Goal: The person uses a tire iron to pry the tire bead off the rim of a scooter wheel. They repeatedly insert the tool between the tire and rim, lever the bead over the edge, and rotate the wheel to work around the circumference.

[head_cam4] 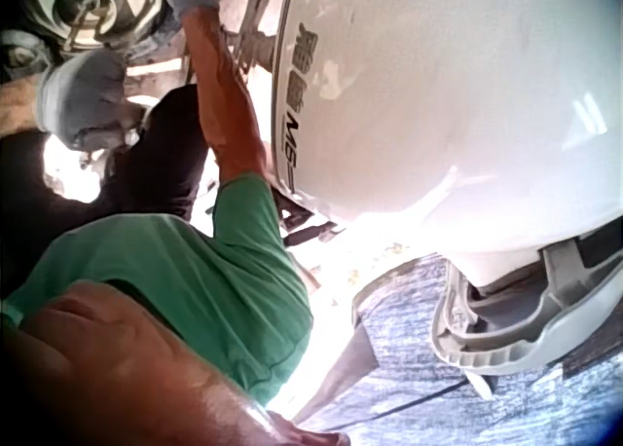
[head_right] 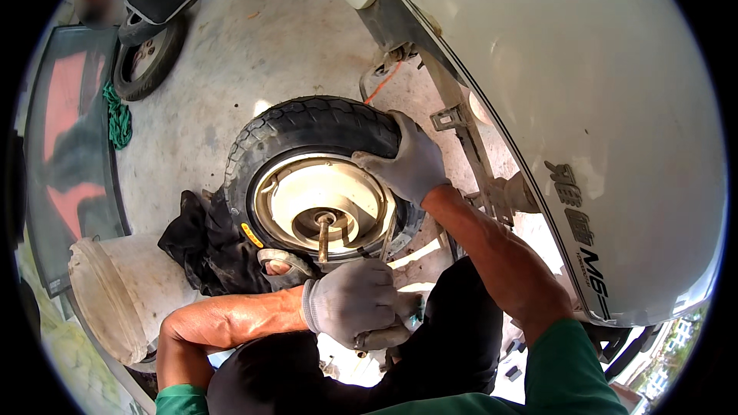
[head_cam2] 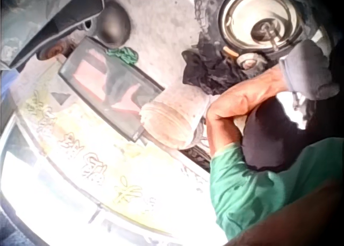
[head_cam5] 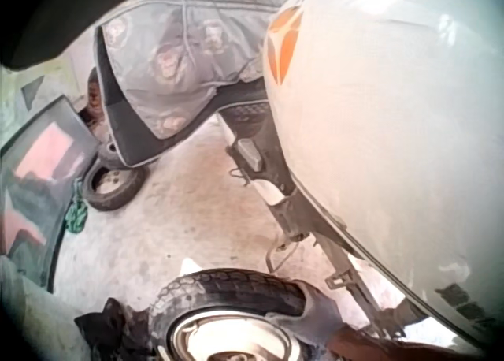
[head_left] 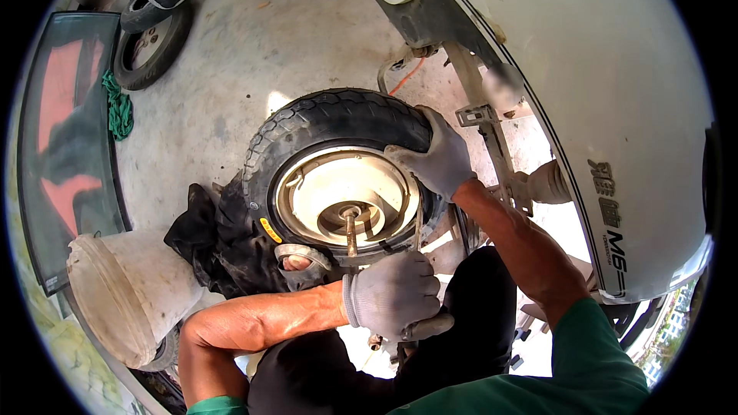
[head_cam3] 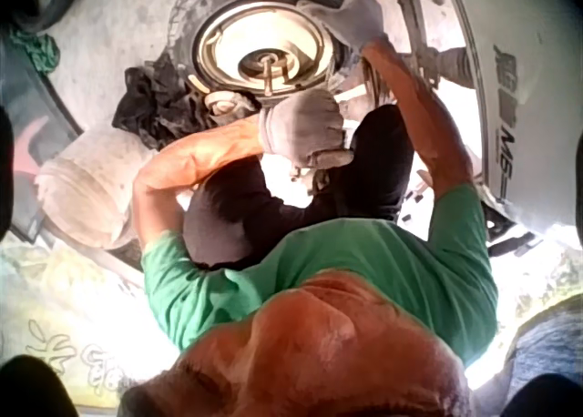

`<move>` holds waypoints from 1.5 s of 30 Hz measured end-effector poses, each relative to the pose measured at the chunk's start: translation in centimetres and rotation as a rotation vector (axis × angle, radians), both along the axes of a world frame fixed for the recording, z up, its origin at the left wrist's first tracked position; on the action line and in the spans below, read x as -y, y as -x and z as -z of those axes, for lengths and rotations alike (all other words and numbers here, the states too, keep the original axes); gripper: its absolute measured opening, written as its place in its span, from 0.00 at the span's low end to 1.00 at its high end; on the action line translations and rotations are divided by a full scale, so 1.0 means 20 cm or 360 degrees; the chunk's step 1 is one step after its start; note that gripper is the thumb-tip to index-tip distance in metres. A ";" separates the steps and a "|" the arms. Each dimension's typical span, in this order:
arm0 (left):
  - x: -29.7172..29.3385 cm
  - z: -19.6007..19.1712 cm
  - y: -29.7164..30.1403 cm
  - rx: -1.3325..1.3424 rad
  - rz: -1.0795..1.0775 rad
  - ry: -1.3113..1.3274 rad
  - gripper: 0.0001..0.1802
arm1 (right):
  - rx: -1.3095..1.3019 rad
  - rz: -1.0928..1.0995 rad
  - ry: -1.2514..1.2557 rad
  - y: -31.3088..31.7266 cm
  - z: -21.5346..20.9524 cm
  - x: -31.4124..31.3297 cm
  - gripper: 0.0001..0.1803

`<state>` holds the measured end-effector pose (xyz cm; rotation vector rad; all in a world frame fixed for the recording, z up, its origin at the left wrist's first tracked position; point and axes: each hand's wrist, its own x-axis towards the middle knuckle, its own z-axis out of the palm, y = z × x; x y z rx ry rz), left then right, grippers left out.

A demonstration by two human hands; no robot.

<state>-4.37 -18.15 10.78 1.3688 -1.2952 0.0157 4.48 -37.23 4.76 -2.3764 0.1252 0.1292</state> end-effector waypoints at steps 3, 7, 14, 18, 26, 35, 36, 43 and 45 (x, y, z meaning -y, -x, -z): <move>0.08 -0.06 0.00 -0.0130 -0.0049 -0.0064 0.24 | -0.0023 -0.0001 -0.0030 0.00 -0.01 0.00 0.52; 0.24 -0.06 0.05 -0.0120 -0.0190 -0.0060 0.23 | -0.0021 -0.0016 -0.0021 -0.02 -0.02 0.00 0.52; 0.61 0.07 0.14 -0.0037 -0.0069 -0.0430 0.17 | -0.0091 -0.0060 0.0120 -0.07 0.01 -0.03 0.51; 0.63 0.11 0.16 0.0022 0.0123 -0.0632 0.18 | 0.0208 -0.0054 -0.0082 -0.02 0.14 0.06 0.52; 0.57 0.16 0.27 0.0130 0.0305 -0.0884 0.21 | 0.0176 0.0017 -0.0114 -0.01 0.13 0.06 0.52; 0.57 0.19 0.29 0.0127 0.0364 -0.1055 0.18 | 0.0263 0.0270 -0.0062 0.17 0.23 0.08 0.52; 0.57 0.21 0.30 0.0141 0.0343 -0.1053 0.18 | 0.0122 0.0433 -0.0267 0.25 0.27 0.08 0.52; 0.52 0.25 0.33 0.0201 0.0565 -0.1163 0.09 | 0.0008 0.0552 -0.0650 0.34 0.36 0.11 0.43; 0.51 0.34 0.37 0.0363 0.0683 -0.1304 0.10 | 0.0068 0.0534 -0.0748 0.35 0.36 0.11 0.41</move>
